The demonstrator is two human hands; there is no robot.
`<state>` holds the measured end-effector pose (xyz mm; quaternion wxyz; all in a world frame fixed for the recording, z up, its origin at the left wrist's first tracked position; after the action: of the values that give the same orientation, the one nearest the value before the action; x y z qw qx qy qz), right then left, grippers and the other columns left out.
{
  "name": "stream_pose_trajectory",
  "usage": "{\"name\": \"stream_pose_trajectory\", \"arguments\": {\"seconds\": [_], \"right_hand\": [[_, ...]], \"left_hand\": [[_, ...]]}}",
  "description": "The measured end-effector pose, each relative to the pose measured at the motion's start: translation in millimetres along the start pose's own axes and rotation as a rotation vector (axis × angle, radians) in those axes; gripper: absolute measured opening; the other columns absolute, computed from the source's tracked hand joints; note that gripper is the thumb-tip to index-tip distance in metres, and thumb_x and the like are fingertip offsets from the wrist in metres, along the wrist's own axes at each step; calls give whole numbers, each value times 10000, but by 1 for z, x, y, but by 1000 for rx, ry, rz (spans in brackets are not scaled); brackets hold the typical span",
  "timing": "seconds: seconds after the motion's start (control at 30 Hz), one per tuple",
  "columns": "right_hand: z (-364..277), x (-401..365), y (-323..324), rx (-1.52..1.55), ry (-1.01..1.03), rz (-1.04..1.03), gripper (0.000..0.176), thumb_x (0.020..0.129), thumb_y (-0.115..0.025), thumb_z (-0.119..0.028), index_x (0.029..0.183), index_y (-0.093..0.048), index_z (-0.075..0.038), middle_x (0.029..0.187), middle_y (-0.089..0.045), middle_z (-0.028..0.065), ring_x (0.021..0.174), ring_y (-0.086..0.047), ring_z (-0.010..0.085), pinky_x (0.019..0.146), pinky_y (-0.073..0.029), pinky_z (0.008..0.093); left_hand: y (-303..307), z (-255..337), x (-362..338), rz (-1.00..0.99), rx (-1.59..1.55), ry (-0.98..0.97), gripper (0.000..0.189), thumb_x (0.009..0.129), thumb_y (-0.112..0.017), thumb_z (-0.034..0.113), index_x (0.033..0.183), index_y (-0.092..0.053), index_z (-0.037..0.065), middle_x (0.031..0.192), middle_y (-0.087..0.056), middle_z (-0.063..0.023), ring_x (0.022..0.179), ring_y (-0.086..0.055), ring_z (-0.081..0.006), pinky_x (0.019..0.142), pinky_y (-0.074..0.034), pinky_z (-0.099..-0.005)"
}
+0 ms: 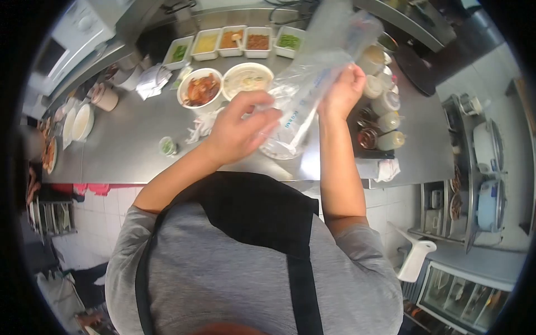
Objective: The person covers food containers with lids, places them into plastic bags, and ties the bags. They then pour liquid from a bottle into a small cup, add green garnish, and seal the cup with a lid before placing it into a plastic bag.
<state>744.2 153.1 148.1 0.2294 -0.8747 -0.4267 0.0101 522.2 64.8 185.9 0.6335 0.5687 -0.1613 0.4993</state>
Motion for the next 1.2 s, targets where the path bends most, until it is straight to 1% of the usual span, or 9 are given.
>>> {"name": "stream_pose_trajectory", "arguments": {"seconds": [0.1,0.17,0.37,0.5,0.77,0.87,0.97,1.07,1.2], "right_hand": [[6,-52,-44,73,-156,-173,492,908,-616,-253,1318,-396,-91,1237,-465,97,1072,-456,186,793,-464,371],[-5,-101,-63,-198,342,-407,629,820,-699,-158,1358,-379,-103,1345,-387,134,1167,-395,216,848,-462,380],[23,-195,-117,-487,805,-906,415,781,-630,30,1157,-482,-65,1093,-559,118,943,-566,221,803,-497,354],[55,-217,-139,221,-619,-771,280,813,-566,68,1051,-474,-48,837,-547,25,690,-547,100,625,-468,245],[112,-240,-151,-307,111,-831,383,830,-605,16,1184,-513,-98,641,-473,-44,562,-423,54,554,-378,211],[97,-268,-167,58,-708,-819,418,829,-603,-6,1225,-493,-85,654,-493,-17,600,-454,58,583,-397,225],[77,-292,-170,-254,-499,-1364,471,808,-579,12,1257,-477,-86,727,-545,18,659,-513,90,630,-438,270],[58,-291,-184,-789,180,-1220,551,770,-569,50,1288,-475,-111,835,-588,31,722,-552,126,665,-460,314],[117,-257,-183,-523,-85,-1022,645,735,-571,62,1335,-439,-136,874,-596,59,761,-565,139,678,-463,325]], "left_hand": [[36,-27,-22,167,140,104,197,677,-675,-66,820,-609,53,880,-587,-91,784,-592,-267,692,-493,-319],[59,-50,-46,284,187,245,201,674,-654,-88,811,-600,49,853,-569,-90,769,-580,-262,682,-490,-313],[108,-30,-104,349,-14,575,296,684,-643,-81,944,-595,53,935,-531,-91,755,-548,-188,652,-483,-297],[134,-59,-161,239,136,822,360,735,-603,-80,1065,-550,53,945,-512,-94,749,-538,-167,640,-480,-284],[141,-79,-207,386,-1626,1107,416,760,-584,-84,1110,-457,102,800,-539,-15,773,-551,-142,644,-467,-288],[148,-92,-225,257,-629,1479,475,767,-520,-108,1183,-405,91,917,-569,-75,836,-560,-170,744,-457,-266],[147,-114,-248,601,-387,1281,471,796,-548,-79,1201,-387,99,890,-574,-72,844,-562,-155,749,-456,-271],[162,-104,-234,565,-601,986,489,788,-564,-78,1206,-382,99,879,-566,-66,865,-575,-176,689,-486,-283],[162,-93,-224,429,-1227,1238,539,789,-546,-97,1257,-362,97,902,-577,-86,899,-597,-199,731,-508,-315]]}}
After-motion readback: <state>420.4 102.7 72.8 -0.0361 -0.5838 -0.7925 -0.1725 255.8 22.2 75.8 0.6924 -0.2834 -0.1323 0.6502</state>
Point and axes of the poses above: each hand's wrist, its own x-axis towards the middle knuckle, its own y-axis out of the back of the hand, z = x × y, the point moved 3 cm from there along x, towards the middle knuckle
